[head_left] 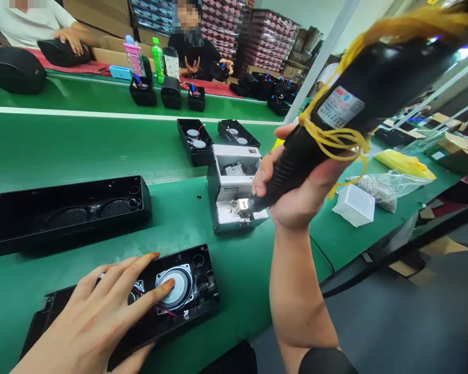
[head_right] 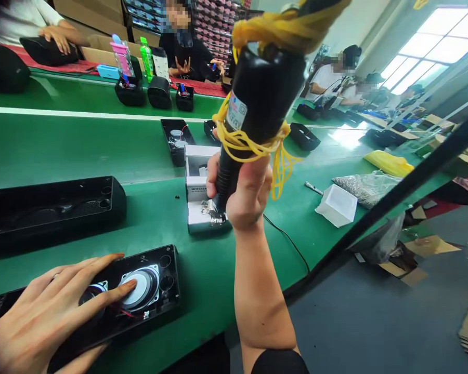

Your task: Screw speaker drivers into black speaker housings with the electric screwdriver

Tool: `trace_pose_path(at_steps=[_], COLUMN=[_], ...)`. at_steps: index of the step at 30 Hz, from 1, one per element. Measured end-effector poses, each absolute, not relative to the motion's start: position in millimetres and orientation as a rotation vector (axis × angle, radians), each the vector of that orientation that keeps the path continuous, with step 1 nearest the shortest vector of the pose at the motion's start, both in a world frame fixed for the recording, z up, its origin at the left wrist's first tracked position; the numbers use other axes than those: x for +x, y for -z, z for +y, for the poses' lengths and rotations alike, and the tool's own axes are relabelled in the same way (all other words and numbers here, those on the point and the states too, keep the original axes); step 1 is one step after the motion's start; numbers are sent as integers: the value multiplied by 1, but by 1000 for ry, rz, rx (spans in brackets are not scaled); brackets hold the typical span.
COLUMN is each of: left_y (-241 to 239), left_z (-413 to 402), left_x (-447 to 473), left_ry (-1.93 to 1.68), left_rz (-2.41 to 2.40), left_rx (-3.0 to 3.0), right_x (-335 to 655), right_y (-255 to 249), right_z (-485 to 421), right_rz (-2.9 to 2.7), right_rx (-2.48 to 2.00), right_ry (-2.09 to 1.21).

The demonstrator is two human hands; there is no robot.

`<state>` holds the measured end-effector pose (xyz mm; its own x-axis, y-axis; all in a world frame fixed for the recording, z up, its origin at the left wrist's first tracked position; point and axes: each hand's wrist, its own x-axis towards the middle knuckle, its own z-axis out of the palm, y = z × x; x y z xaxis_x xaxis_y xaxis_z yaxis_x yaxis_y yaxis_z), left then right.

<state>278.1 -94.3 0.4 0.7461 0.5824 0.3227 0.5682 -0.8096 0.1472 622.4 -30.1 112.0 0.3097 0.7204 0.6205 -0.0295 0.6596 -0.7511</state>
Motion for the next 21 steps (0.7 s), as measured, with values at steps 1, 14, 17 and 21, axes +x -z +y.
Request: trace_pose_path(at_steps=[1,14,17,21], left_y=[-1,-2,-8,-18], left_z=[-94,-93,-91,-84], left_x=[279,282,282,282], left_ry=[-549,-513,-485,-463], left_rz=[963,994,1006,903], left_rx=[2894,2865,2827,2835], right_x=[623,616,613,615], right_y=[-111,-116,-125,-144], right_z=[-29,-48,-60,-78], right_rz=[-1165,-1123,-1078,-1088], right_rx=[-719,-695,-659,-701], right_ry=[-563,-603,-681,-761])
